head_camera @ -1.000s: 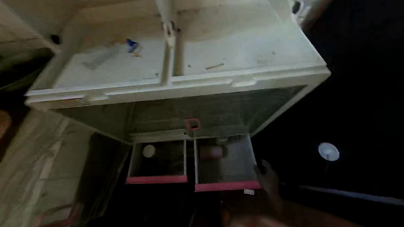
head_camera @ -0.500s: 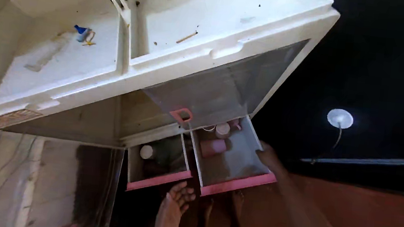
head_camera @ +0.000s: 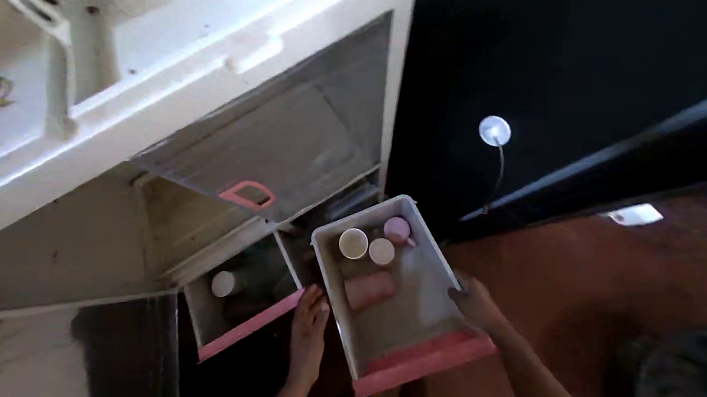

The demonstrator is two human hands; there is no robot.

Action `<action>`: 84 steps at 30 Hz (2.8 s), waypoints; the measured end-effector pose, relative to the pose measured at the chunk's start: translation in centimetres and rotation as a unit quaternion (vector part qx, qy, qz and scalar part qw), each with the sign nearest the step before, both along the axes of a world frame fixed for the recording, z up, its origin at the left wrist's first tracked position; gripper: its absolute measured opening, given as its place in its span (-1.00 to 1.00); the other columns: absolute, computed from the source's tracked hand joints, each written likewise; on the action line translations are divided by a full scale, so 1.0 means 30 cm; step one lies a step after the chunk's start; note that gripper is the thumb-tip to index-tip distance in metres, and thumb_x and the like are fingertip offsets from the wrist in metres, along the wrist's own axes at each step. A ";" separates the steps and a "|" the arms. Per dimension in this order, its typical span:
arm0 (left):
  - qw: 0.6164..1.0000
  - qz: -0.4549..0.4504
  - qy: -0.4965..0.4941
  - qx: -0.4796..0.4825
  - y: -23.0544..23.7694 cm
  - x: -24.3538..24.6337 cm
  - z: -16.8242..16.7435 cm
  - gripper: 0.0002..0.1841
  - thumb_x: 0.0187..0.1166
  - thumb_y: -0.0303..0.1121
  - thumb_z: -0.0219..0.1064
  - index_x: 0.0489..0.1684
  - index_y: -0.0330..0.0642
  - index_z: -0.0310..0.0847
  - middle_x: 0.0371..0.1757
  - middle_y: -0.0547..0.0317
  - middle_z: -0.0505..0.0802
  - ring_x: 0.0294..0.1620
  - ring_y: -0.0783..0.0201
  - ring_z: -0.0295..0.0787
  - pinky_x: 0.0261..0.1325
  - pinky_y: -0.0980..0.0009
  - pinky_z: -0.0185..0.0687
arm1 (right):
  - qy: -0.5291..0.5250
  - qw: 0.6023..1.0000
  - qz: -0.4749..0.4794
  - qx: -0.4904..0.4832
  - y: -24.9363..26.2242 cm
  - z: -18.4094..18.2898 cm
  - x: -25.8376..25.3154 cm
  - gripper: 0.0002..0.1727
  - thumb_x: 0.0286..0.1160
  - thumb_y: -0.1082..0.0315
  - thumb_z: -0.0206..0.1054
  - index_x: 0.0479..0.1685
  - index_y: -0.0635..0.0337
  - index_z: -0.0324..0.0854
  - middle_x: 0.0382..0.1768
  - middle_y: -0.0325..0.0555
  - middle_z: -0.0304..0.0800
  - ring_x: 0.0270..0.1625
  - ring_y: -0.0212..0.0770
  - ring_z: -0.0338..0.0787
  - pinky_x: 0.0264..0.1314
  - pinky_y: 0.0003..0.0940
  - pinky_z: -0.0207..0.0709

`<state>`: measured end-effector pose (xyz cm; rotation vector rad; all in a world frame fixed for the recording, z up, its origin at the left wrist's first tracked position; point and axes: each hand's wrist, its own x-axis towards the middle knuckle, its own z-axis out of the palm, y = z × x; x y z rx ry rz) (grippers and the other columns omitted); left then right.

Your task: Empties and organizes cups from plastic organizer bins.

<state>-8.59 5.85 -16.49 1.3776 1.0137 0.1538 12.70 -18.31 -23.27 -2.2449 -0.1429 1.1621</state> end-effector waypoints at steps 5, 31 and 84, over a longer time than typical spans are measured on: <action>0.995 -0.070 0.044 0.051 -0.127 0.026 -0.091 -0.21 0.55 -0.45 0.35 0.78 -0.49 0.01 0.74 -0.46 0.29 0.69 -0.18 0.36 0.59 0.04 0.43 | 0.014 0.994 -0.111 0.003 -0.250 0.019 -0.187 -0.53 0.65 0.47 0.25 0.53 0.35 0.51 0.23 0.42 0.73 0.26 0.32 0.75 0.38 0.30 0.52; 0.885 -0.420 0.201 -0.015 -1.711 0.420 -0.263 -0.48 0.62 -0.66 0.20 0.61 -0.47 0.29 0.36 -0.37 0.67 0.25 -0.01 0.68 0.30 0.12 0.61 | -0.181 0.973 -0.123 0.075 -1.447 0.036 -0.681 -0.06 0.17 -0.19 0.60 0.52 0.30 0.58 0.55 0.32 0.57 0.64 0.42 0.48 0.62 0.43 0.27; 0.646 -0.640 0.414 0.037 -3.094 0.963 -0.695 -0.50 0.57 -0.63 0.23 0.54 -0.41 0.38 0.33 -0.32 0.66 0.26 -0.04 0.65 0.31 0.02 0.57 | -0.064 0.988 -0.124 0.070 -3.167 -0.383 -0.438 -0.19 0.32 -0.30 0.46 0.28 0.29 0.73 0.32 0.26 0.76 0.46 0.31 0.65 0.57 0.38 0.28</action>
